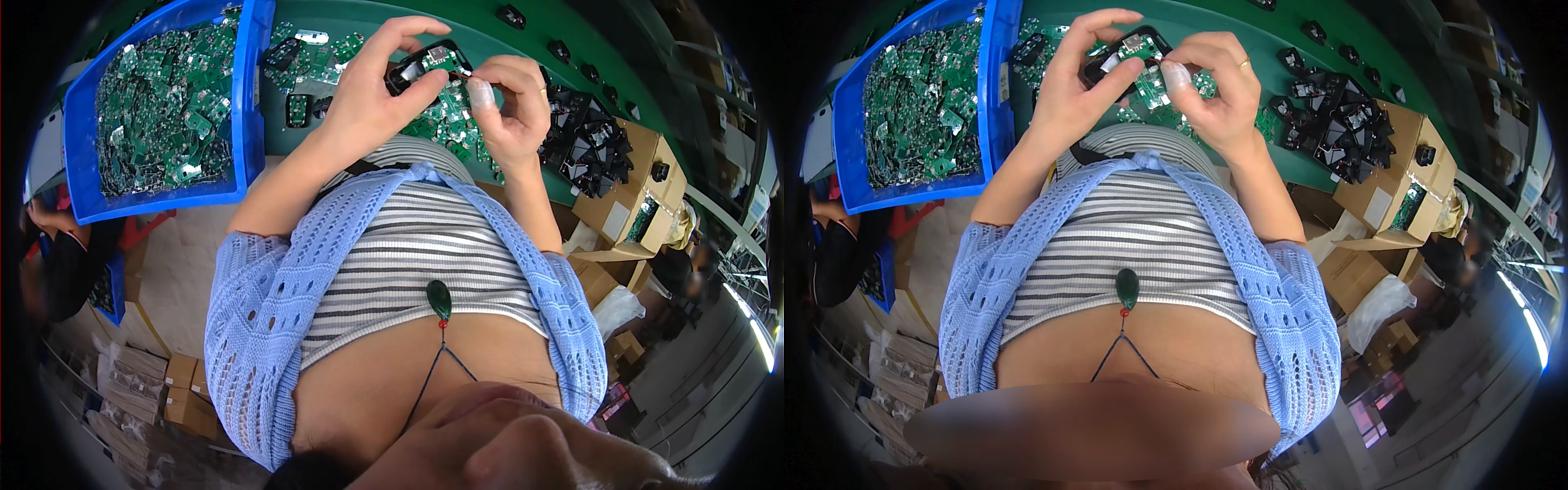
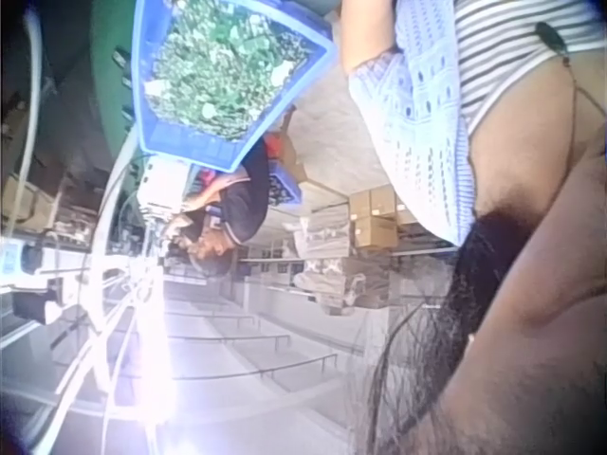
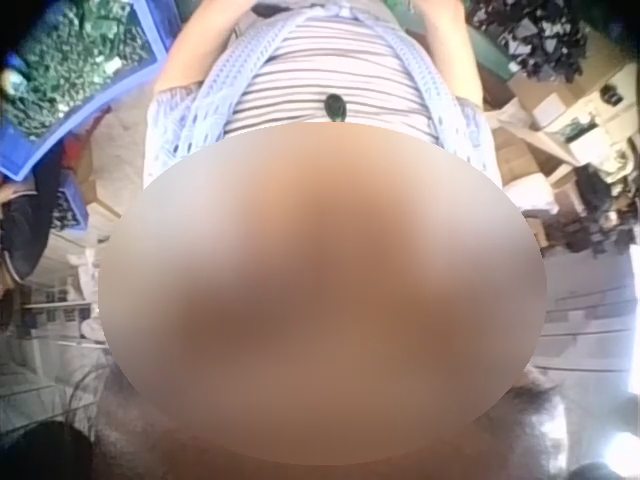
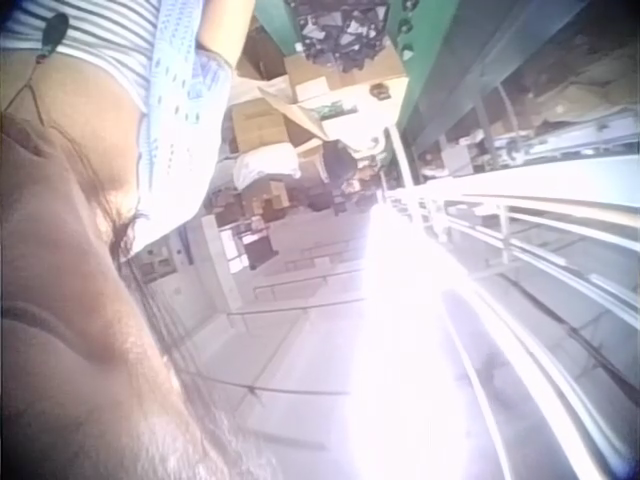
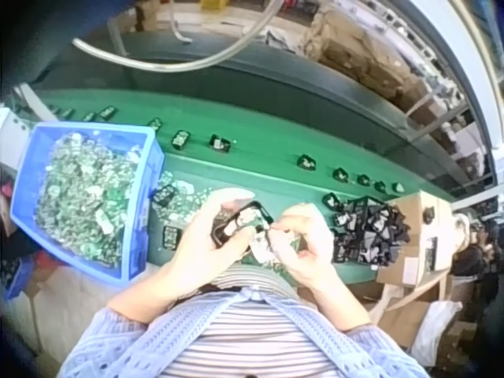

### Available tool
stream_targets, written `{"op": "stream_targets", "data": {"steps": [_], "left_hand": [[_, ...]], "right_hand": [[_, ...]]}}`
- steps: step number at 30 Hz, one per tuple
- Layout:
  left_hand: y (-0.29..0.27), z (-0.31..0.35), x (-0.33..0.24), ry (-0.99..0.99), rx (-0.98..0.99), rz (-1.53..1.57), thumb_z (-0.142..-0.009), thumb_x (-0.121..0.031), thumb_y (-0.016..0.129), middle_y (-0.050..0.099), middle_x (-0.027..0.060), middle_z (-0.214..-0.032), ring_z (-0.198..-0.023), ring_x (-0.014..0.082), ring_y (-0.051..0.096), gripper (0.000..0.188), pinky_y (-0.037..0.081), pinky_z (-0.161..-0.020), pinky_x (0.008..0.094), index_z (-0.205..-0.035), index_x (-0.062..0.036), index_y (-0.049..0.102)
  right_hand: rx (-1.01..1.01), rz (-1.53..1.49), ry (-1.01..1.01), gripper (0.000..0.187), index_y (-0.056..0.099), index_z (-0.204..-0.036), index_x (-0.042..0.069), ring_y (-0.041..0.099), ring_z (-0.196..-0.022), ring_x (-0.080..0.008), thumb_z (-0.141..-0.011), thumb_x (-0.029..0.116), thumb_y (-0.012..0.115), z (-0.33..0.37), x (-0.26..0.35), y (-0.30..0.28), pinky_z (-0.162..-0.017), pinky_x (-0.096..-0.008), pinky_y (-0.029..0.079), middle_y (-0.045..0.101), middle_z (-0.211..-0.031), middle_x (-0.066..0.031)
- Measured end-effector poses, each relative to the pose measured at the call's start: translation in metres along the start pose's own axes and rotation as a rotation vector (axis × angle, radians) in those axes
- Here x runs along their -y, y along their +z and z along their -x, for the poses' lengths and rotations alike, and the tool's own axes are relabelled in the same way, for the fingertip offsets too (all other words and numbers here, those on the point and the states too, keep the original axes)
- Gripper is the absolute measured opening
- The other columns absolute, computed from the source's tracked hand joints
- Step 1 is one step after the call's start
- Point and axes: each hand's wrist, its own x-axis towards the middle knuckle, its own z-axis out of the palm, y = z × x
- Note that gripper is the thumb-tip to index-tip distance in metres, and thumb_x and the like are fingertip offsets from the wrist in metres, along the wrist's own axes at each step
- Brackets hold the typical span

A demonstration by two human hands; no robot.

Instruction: The person picks up a circuit board and a black plastic housing, fits the board into the housing by hand, and then places the assembled unit onto the green work surface.

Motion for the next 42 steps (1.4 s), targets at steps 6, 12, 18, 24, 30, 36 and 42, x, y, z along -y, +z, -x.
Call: {"op": "stream_targets", "data": {"steps": [6, 12, 18, 24, 30, 36, 42], "left_hand": [[0.003, -0.003, -0.002, 0.015, -0.049, 0.154, -0.076, -0.009, 0.063, 0.054, 0.0041, -0.09, -0.077, 0.0128, 0.053, 0.036, 0.045, -0.068, 0.0239, -0.111, -0.0105, 0.053], [-0.003, 0.001, -0.007, -0.179, 0.002, 0.308, -0.078, -0.01, 0.064, 0.05, 0.004, -0.097, -0.054, 0.0046, 0.051, 0.028, 0.039, -0.041, 0.0169, -0.105, -0.0103, 0.056], [-0.004, 0.001, -0.009, -0.024, -0.105, 0.044, -0.077, -0.013, 0.065, 0.05, 0.0054, -0.094, -0.073, 0.0086, 0.053, 0.012, 0.044, -0.052, 0.018, -0.087, -0.0082, 0.064], [-0.002, 0.0, -0.004, 0.091, -0.162, -0.041, -0.075, -0.013, 0.066, 0.053, 0.0057, -0.086, -0.08, 0.0147, 0.053, 0.011, 0.045, -0.063, 0.0241, -0.085, -0.0072, 0.064], [-0.004, -0.001, -0.001, 0.12, -0.112, -0.038, -0.076, -0.012, 0.064, 0.055, 0.0048, -0.085, -0.079, 0.0156, 0.052, 0.009, 0.043, -0.067, 0.0258, -0.084, -0.0067, 0.063], [-0.002, -0.001, -0.017, -0.054, -0.164, 0.156, -0.078, -0.008, 0.06, 0.055, 0.007, -0.092, -0.08, 0.0178, 0.054, 0.026, 0.044, -0.068, 0.0267, -0.104, -0.0082, 0.057], [-0.002, -0.002, -0.014, 0.236, -0.266, -0.212, -0.076, -0.008, 0.061, 0.054, 0.0087, -0.093, -0.077, 0.0202, 0.056, 0.034, 0.046, -0.065, 0.0277, -0.11, -0.0086, 0.055]], "right_hand": [[-0.047, -0.028, 0.023, 0.014, 0.058, -0.085, 0.0, 0.054, -0.064, -0.0149, -0.071, -0.002, 0.062, -0.008, -0.001, 0.014, -0.055, -0.0236, 0.045, 0.056, -0.081, -0.0099], [-0.017, 0.076, -0.142, 0.015, 0.058, -0.084, -0.001, 0.055, -0.064, -0.017, -0.07, -0.002, 0.064, -0.01, -0.003, 0.018, -0.055, -0.0254, 0.046, 0.057, -0.079, -0.0102], [0.119, 0.159, -0.249, 0.017, 0.058, -0.083, 0.0, 0.055, -0.065, -0.0198, -0.068, -0.002, 0.065, -0.021, -0.003, 0.006, -0.056, -0.0292, 0.045, 0.058, -0.076, -0.0088], [0.131, 0.11, -0.174, 0.018, 0.059, -0.084, 0.001, 0.056, -0.067, -0.0192, -0.068, -0.004, 0.065, -0.02, 0.003, 0.006, -0.057, -0.028, 0.046, 0.059, -0.077, -0.0087], [0.023, 0.08, -0.113, 0.017, 0.06, -0.083, 0.001, 0.056, -0.069, -0.0179, -0.068, -0.005, 0.065, -0.014, 0.006, 0.014, -0.057, -0.0257, 0.047, 0.059, -0.079, -0.0094], [-0.019, 0.069, -0.151, 0.017, 0.06, -0.082, 0.0, 0.057, -0.067, -0.0171, -0.068, -0.006, 0.065, -0.015, -0.001, 0.012, -0.053, -0.0238, 0.047, 0.06, -0.079, -0.0099], [0.027, 0.111, -0.224, 0.018, 0.06, -0.081, 0.0, 0.057, -0.063, -0.0163, -0.065, -0.005, 0.067, -0.019, 0.003, 0.013, -0.05, -0.0239, 0.047, 0.06, -0.077, -0.0096]]}}
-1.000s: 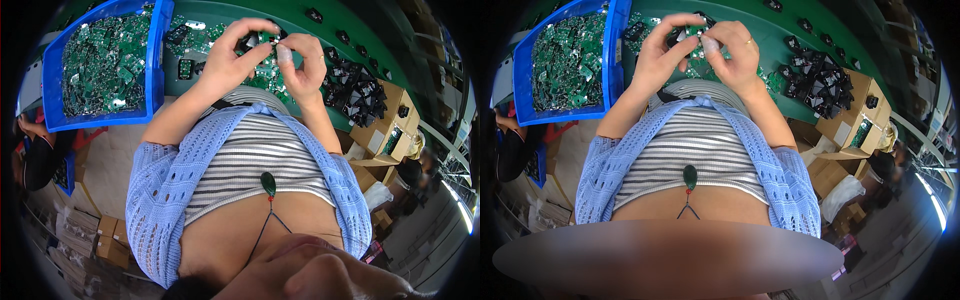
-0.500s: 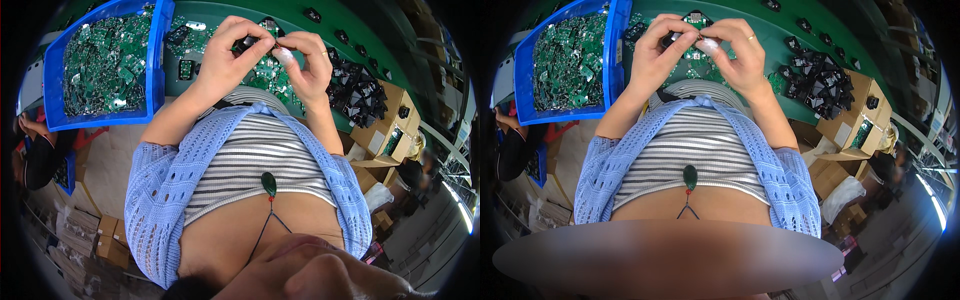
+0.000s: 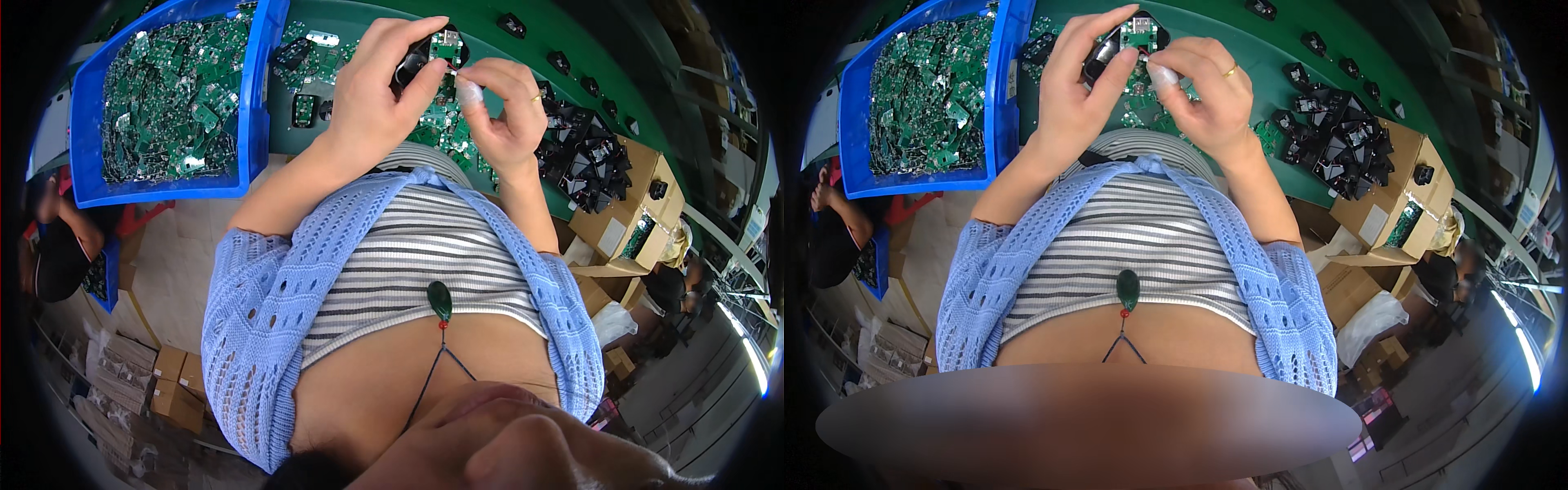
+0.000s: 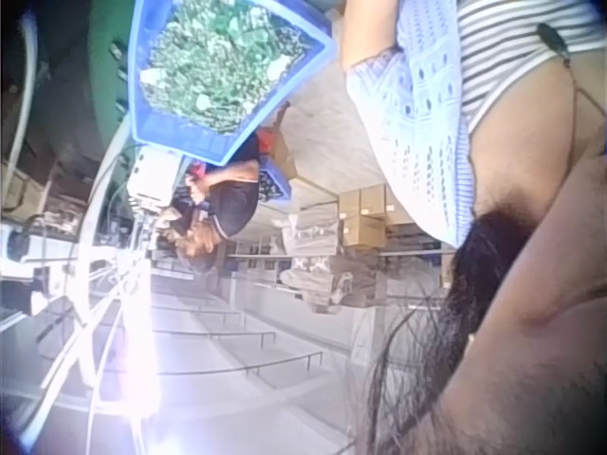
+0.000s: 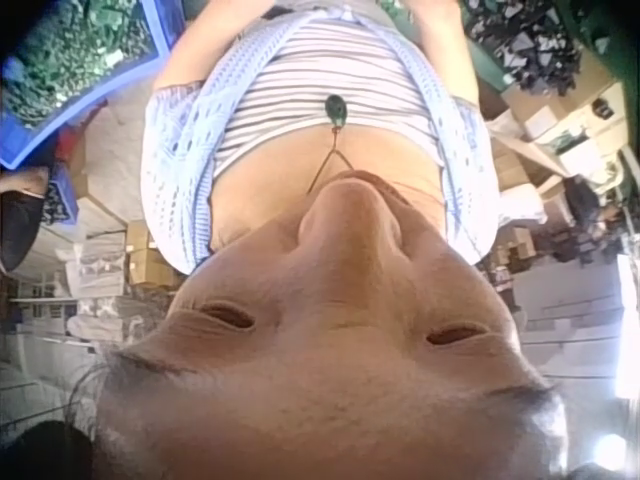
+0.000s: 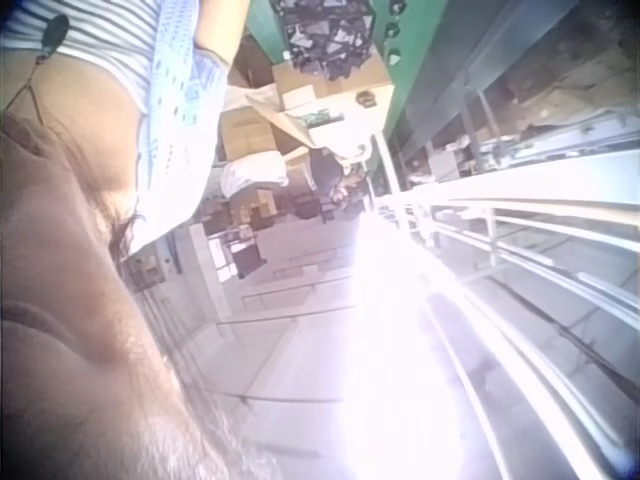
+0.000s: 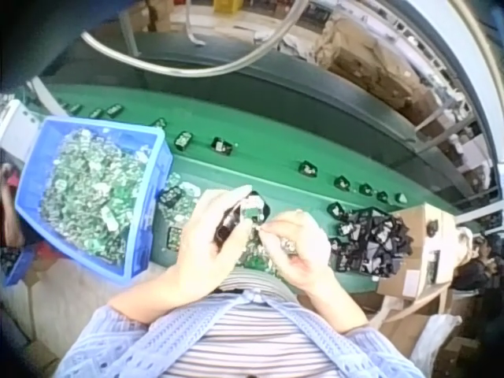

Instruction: The person picks up a circuit board and a black plastic housing, fits the board into the housing by hand, and then places the assembled unit onto the green work surface.

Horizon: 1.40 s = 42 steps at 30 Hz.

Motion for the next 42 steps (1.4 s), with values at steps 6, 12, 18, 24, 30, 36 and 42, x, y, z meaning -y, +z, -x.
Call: {"op": "stream_targets", "data": {"steps": [6, 12, 18, 24, 30, 36, 42], "left_hand": [[0.0, 0.0, -0.003, 0.042, -0.026, -0.077, -0.074, -0.009, 0.063, 0.054, 0.0074, -0.093, -0.069, 0.0185, 0.057, 0.034, 0.047, -0.057, 0.0269, -0.108, -0.0099, 0.058], [0.003, 0.001, -0.003, 0.122, -0.062, -0.122, -0.074, -0.009, 0.064, 0.054, 0.0063, -0.092, -0.067, 0.0176, 0.057, 0.035, 0.047, -0.055, 0.027, -0.108, -0.0109, 0.058], [0.005, 0.001, -0.001, 0.145, -0.083, -0.07, -0.073, -0.008, 0.064, 0.055, 0.0065, -0.091, -0.067, 0.0182, 0.058, 0.034, 0.047, -0.054, 0.0275, -0.107, -0.0104, 0.059], [0.009, 0.004, 0.013, 0.028, -0.066, -0.008, -0.076, -0.007, 0.062, 0.055, 0.0086, -0.089, -0.07, 0.0177, 0.058, 0.031, 0.047, -0.059, 0.0258, -0.106, -0.0078, 0.06], [0.014, 0.005, 0.01, 0.097, -0.029, 0.013, -0.077, -0.007, 0.061, 0.055, 0.0092, -0.091, -0.072, 0.0175, 0.057, 0.03, 0.047, -0.06, 0.0256, -0.107, -0.0073, 0.059], [0.014, 0.009, 0.018, -0.155, 0.062, 0.204, -0.086, -0.015, 0.053, 0.056, 0.0064, -0.092, -0.072, 0.0123, 0.056, 0.027, 0.047, -0.058, 0.024, -0.113, -0.0074, 0.055], [0.004, 0.012, 0.02, -0.666, 0.273, 0.608, -0.091, -0.017, 0.047, 0.055, 0.0008, -0.1, -0.082, 0.0067, 0.053, 0.032, 0.047, -0.067, 0.0213, -0.121, -0.0074, 0.047]], "right_hand": [[0.023, 0.115, -0.078, 0.022, 0.059, -0.08, 0.001, 0.057, -0.063, -0.0187, -0.061, -0.005, 0.068, -0.001, -0.002, 0.0, -0.051, -0.026, 0.047, 0.058, -0.077, -0.0082], [0.026, 0.21, -0.104, 0.025, 0.057, -0.082, 0.003, 0.056, -0.063, -0.02, -0.06, -0.005, 0.067, 0.001, 0.002, 0.0, -0.051, -0.0275, 0.046, 0.057, -0.076, -0.007], [0.043, 0.244, -0.138, 0.027, 0.057, -0.083, 0.003, 0.055, -0.064, -0.021, -0.059, -0.005, 0.067, 0.001, 0.002, 0.001, -0.052, -0.0281, 0.046, 0.057, -0.077, -0.0068], [0.068, -0.036, 0.167, 0.026, 0.055, -0.096, 0.001, 0.055, -0.074, -0.0162, -0.072, 0.001, 0.066, 0.01, 0.001, -0.002, -0.059, -0.0235, 0.047, 0.054, -0.086, -0.0091], [-0.066, -0.582, 0.783, 0.044, 0.036, -0.112, 0.002, 0.05, -0.077, -0.0085, -0.079, 0.01, 0.064, 0.019, 0.013, 0.009, -0.061, -0.0205, 0.047, 0.047, -0.092, -0.0058], [-0.093, -0.778, 0.938, 0.041, 0.036, -0.11, 0.004, 0.053, -0.051, -0.0097, -0.079, 0.005, 0.062, 0.022, 0.014, 0.007, -0.041, -0.0177, 0.039, 0.055, -0.072, -0.0071], [-0.125, -0.583, 0.757, 0.034, 0.041, -0.105, 0.003, 0.054, -0.058, -0.0084, -0.079, 0.003, 0.063, 0.029, 0.02, 0.001, -0.046, -0.019, 0.042, 0.057, -0.077, -0.0073]]}}
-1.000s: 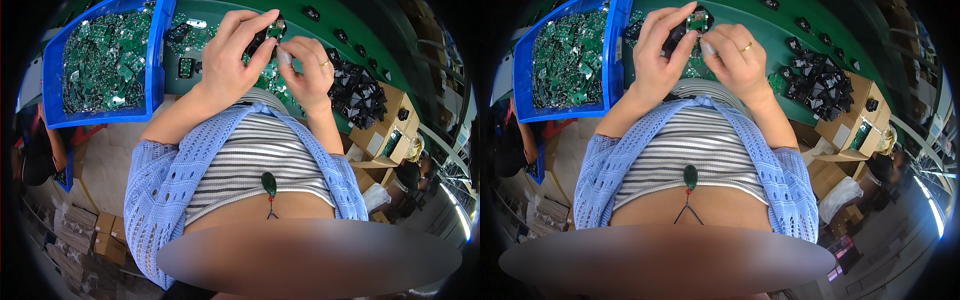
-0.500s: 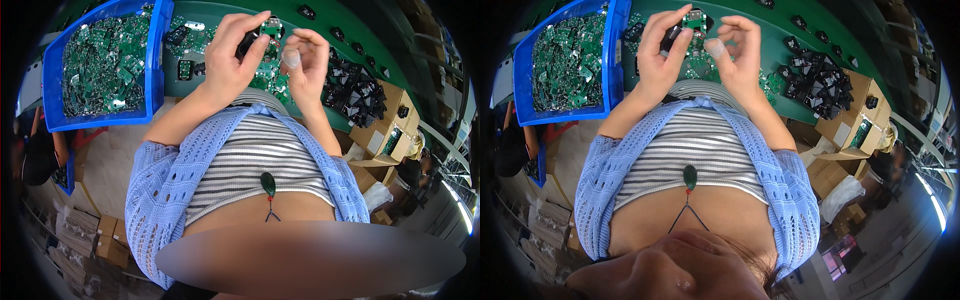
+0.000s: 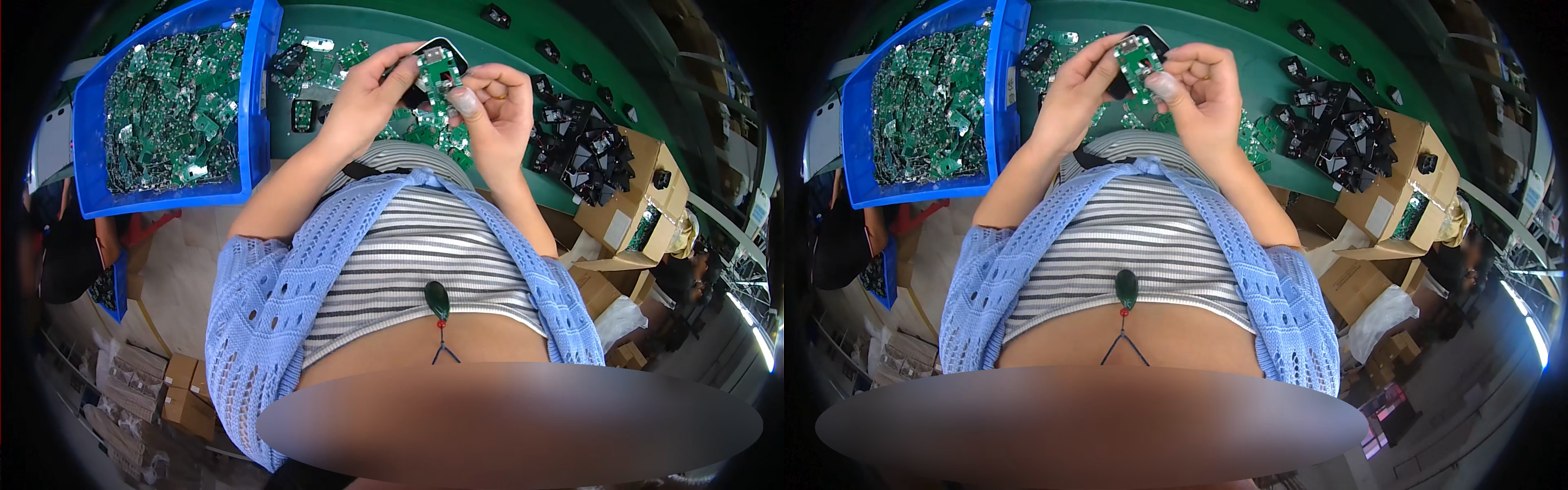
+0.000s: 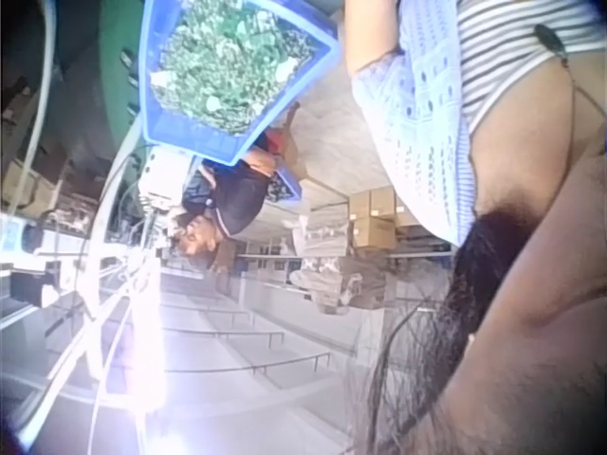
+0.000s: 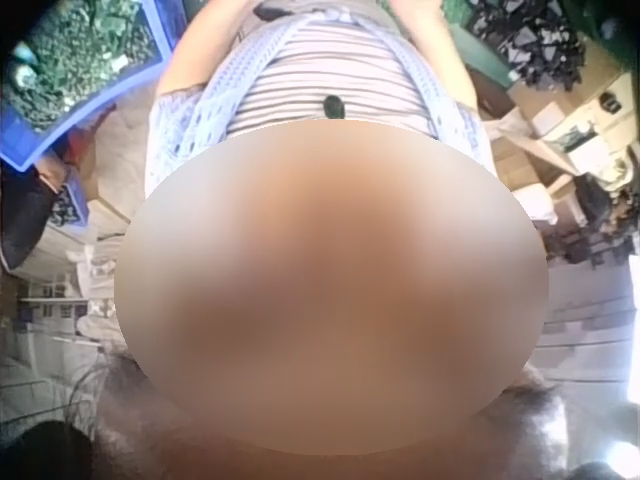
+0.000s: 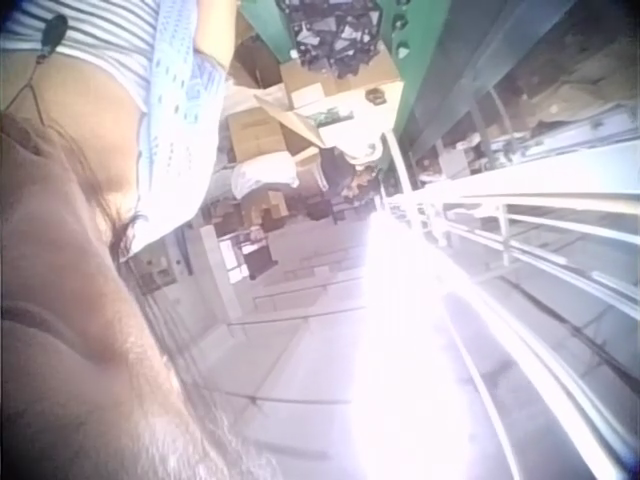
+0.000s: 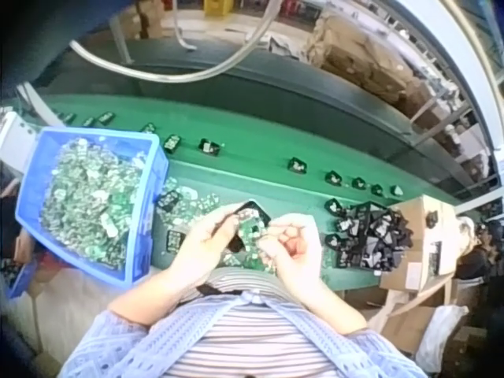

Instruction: The person picks up a circuit board and a black plastic housing, fits the board into the housing by hand, and then places the assembled unit onto the green work surface.

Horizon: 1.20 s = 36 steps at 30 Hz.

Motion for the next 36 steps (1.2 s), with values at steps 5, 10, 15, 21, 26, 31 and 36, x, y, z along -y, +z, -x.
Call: {"op": "stream_targets", "data": {"steps": [5, 10, 15, 21, 26, 31, 36], "left_hand": [[-0.009, -0.002, -0.002, -0.212, 0.134, 0.149, -0.086, -0.008, 0.053, 0.054, 0.0008, -0.102, -0.088, 0.0079, 0.054, 0.029, 0.048, -0.071, 0.0232, -0.115, -0.0068, 0.048], [-0.003, -0.001, 0.002, -0.037, -0.001, 0.117, -0.08, -0.005, 0.057, 0.057, 0.0033, -0.094, -0.079, 0.0052, 0.053, 0.024, 0.045, -0.065, 0.0199, -0.103, -0.0037, 0.049], [0.003, 0.003, 0.008, 0.032, -0.101, 0.101, -0.081, -0.003, 0.056, 0.056, 0.0059, -0.094, -0.077, 0.0056, 0.052, 0.024, 0.043, -0.065, 0.0193, -0.103, -0.0027, 0.046], [0.006, 0.008, 0.006, 0.047, -0.083, 0.127, -0.086, -0.016, 0.056, 0.054, 0.007, -0.1, -0.079, 0.0062, 0.052, 0.031, 0.044, -0.065, 0.0201, -0.109, -0.002, 0.042], [0.005, 0.009, -0.002, 0.051, -0.047, 0.032, -0.088, -0.023, 0.055, 0.052, 0.0067, -0.103, -0.082, 0.0066, 0.052, 0.033, 0.045, -0.067, 0.0205, -0.11, -0.0025, 0.042], [0.003, 0.006, 0.003, 0.061, -0.057, 0.032, -0.088, -0.022, 0.054, 0.052, 0.006, -0.101, -0.081, 0.0061, 0.052, 0.03, 0.046, -0.066, 0.0205, -0.109, -0.0031, 0.042], [0.005, 0.004, 0.0, 0.023, -0.086, 0.007, -0.089, -0.018, 0.053, 0.052, 0.005, -0.099, -0.08, 0.005, 0.051, 0.027, 0.045, -0.065, 0.0201, -0.108, -0.0023, 0.042]], "right_hand": [[0.197, 0.733, -0.436, 0.02, 0.059, -0.084, 0.006, 0.054, -0.059, -0.0148, -0.067, 0.007, 0.071, -0.004, 0.01, -0.003, -0.051, -0.0264, 0.044, 0.059, -0.071, -0.0036], [0.134, 0.766, -0.613, 0.021, 0.063, -0.08, 0.01, 0.052, -0.06, -0.0173, -0.061, 0.013, 0.072, -0.01, 0.01, -0.002, -0.048, -0.0279, 0.041, 0.057, -0.069, -0.0016], [0.024, 0.887, -0.777, 0.015, 0.062, -0.077, 0.01, 0.052, -0.062, -0.0177, -0.064, 0.009, 0.07, -0.017, -0.001, -0.001, -0.05, -0.0281, 0.042, 0.057, -0.07, -0.0009], [-0.048, 0.869, -0.653, 0.011, 0.061, -0.075, 0.009, 0.053, -0.062, -0.0182, -0.067, 0.007, 0.068, -0.019, -0.004, 0.0, -0.049, -0.0279, 0.042, 0.057, -0.071, -0.0019], [-0.014, 0.868, -0.714, 0.012, 0.06, -0.076, 0.008, 0.052, -0.061, -0.019, -0.067, 0.006, 0.067, -0.024, -0.005, 0.001, -0.049, -0.0286, 0.042, 0.057, -0.07, -0.003], [0.108, 0.904, -0.694, 0.011, 0.059, -0.078, 0.005, 0.052, -0.063, -0.0195, -0.069, 0.003, 0.067, -0.028, -0.005, -0.004, -0.054, -0.0285, 0.042, 0.058, -0.074, -0.0053], [0.162, 0.952, -0.771, 0.015, 0.06, -0.079, 0.007, 0.051, -0.063, -0.019, -0.066, 0.006, 0.066, -0.035, -0.003, -0.007, -0.05, -0.0286, 0.043, 0.055, -0.073, -0.0031]]}}
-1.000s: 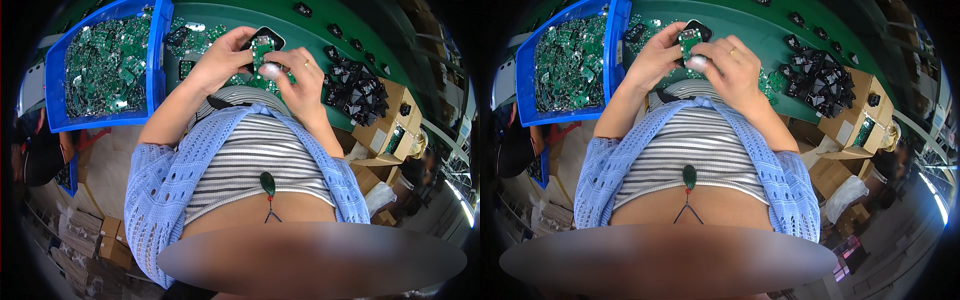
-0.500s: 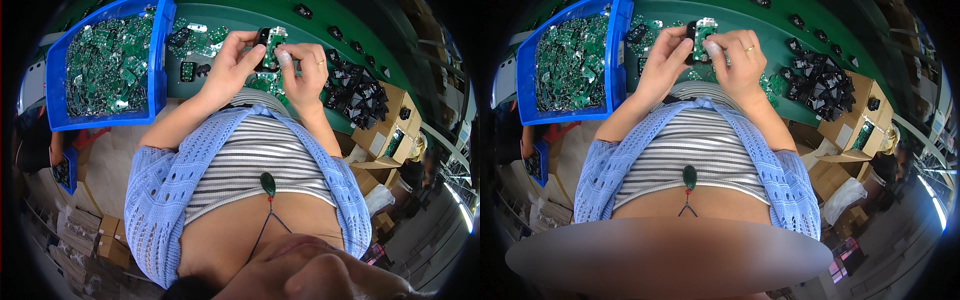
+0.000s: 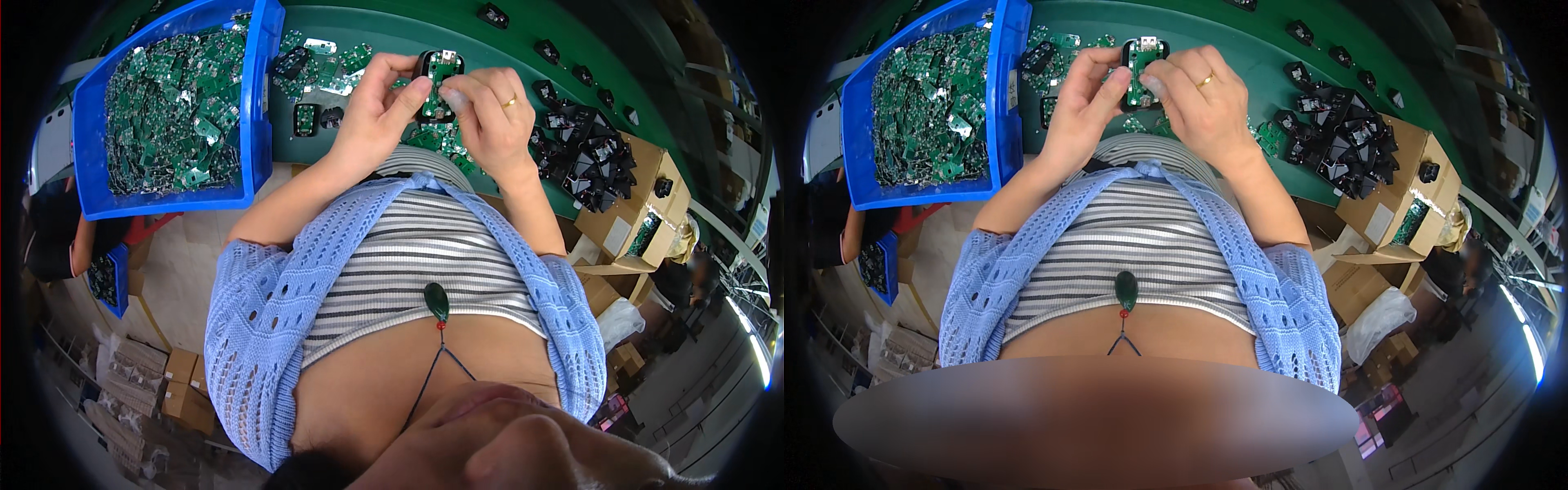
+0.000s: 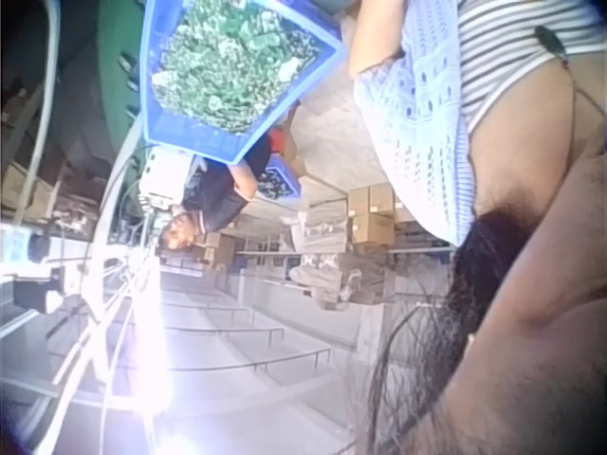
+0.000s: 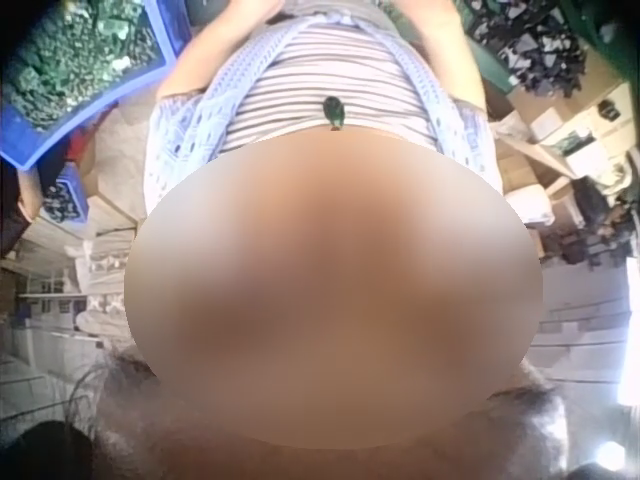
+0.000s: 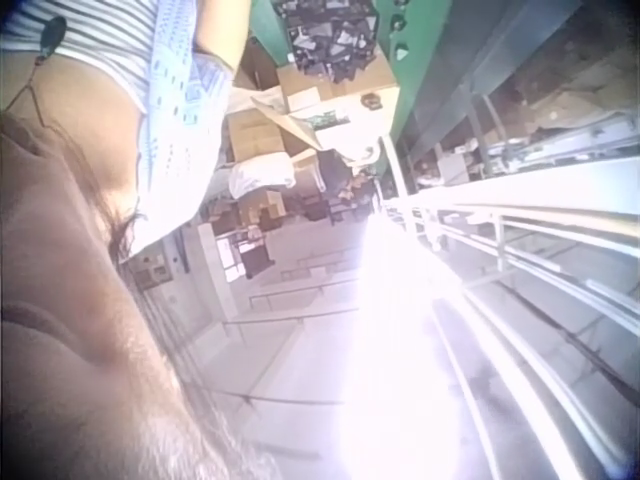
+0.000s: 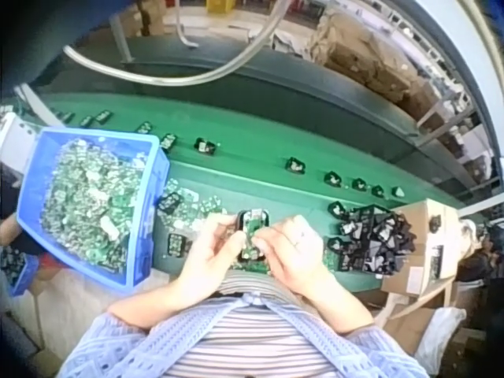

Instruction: The person picks up a circuit board and a black plastic housing, fits the board into the housing by hand, and then places the assembled unit onto the green work surface.

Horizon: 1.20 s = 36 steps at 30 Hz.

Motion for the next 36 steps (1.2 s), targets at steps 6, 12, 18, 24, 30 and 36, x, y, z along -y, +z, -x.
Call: {"op": "stream_targets", "data": {"steps": [6, 12, 18, 24, 30, 36], "left_hand": [[0.001, -0.002, 0.0, 0.072, 0.001, -0.143, -0.088, -0.013, 0.053, 0.053, 0.0055, -0.099, -0.079, 0.0058, 0.051, 0.024, 0.044, -0.067, 0.0196, -0.107, -0.0006, 0.042], [0.001, -0.006, 0.004, 0.113, 0.024, 0.006, -0.088, -0.013, 0.053, 0.053, 0.0059, -0.099, -0.077, 0.0058, 0.051, 0.025, 0.044, -0.065, 0.0198, -0.108, -0.0007, 0.043], [0.0, -0.014, 0.008, 0.05, -0.012, -0.099, -0.089, -0.014, 0.052, 0.053, 0.0056, -0.099, -0.078, 0.0069, 0.052, 0.025, 0.044, -0.065, 0.02, -0.108, -0.0007, 0.043], [0.002, -0.019, 0.01, 0.0, -0.001, 0.0, -0.089, -0.014, 0.052, 0.053, 0.006, -0.099, -0.079, 0.0068, 0.052, 0.025, 0.045, -0.066, 0.0204, -0.108, -0.0007, 0.043], [0.004, -0.02, 0.007, 0.028, -0.012, -0.045, -0.089, -0.013, 0.052, 0.053, 0.0063, -0.099, -0.081, 0.0072, 0.052, 0.024, 0.045, -0.067, 0.0205, -0.107, -0.0005, 0.043], [0.001, -0.02, 0.017, 0.112, 0.0, -0.118, -0.088, -0.01, 0.052, 0.052, 0.0065, -0.1, -0.082, 0.0076, 0.053, 0.024, 0.045, -0.067, 0.0208, -0.108, -0.0008, 0.042]], "right_hand": [[0.037, -0.013, -0.057, 0.017, 0.059, -0.08, 0.006, 0.051, -0.064, -0.0192, -0.065, 0.006, 0.066, -0.002, -0.006, -0.002, -0.051, -0.0288, 0.043, 0.054, -0.073, -0.003], [0.148, -0.035, -0.101, 0.02, 0.057, -0.082, 0.006, 0.051, -0.066, -0.0187, -0.064, 0.005, 0.065, 0.001, -0.015, -0.005, -0.052, -0.0287, 0.044, 0.053, -0.078, -0.0026], [0.146, -0.014, -0.049, 0.02, 0.057, -0.082, 0.006, 0.051, -0.066, -0.0185, -0.063, 0.005, 0.065, 0.002, -0.017, 0.001, -0.052, -0.0282, 0.045, 0.053, -0.079, -0.0022], [0.097, -0.01, 0.004, 0.02, 0.056, -0.082, 0.006, 0.05, -0.065, -0.0196, -0.064, 0.005, 0.066, 0.003, -0.023, 0.0, -0.051, -0.0287, 0.043, 0.052, -0.078, -0.0031], [0.153, -0.008, 0.015, 0.019, 0.056, -0.084, 0.006, 0.05, -0.067, -0.0196, -0.067, 0.006, 0.065, 0.0, -0.022, 0.0, -0.051, -0.0286, 0.044, 0.051, -0.077, -0.0031], [0.205, 0.038, 0.014, 0.016, 0.056, -0.083, 0.006, 0.051, -0.069, -0.0188, -0.068, 0.008, 0.062, -0.001, -0.017, 0.0, -0.052, -0.0279, 0.045, 0.05, -0.078, -0.0023]]}}
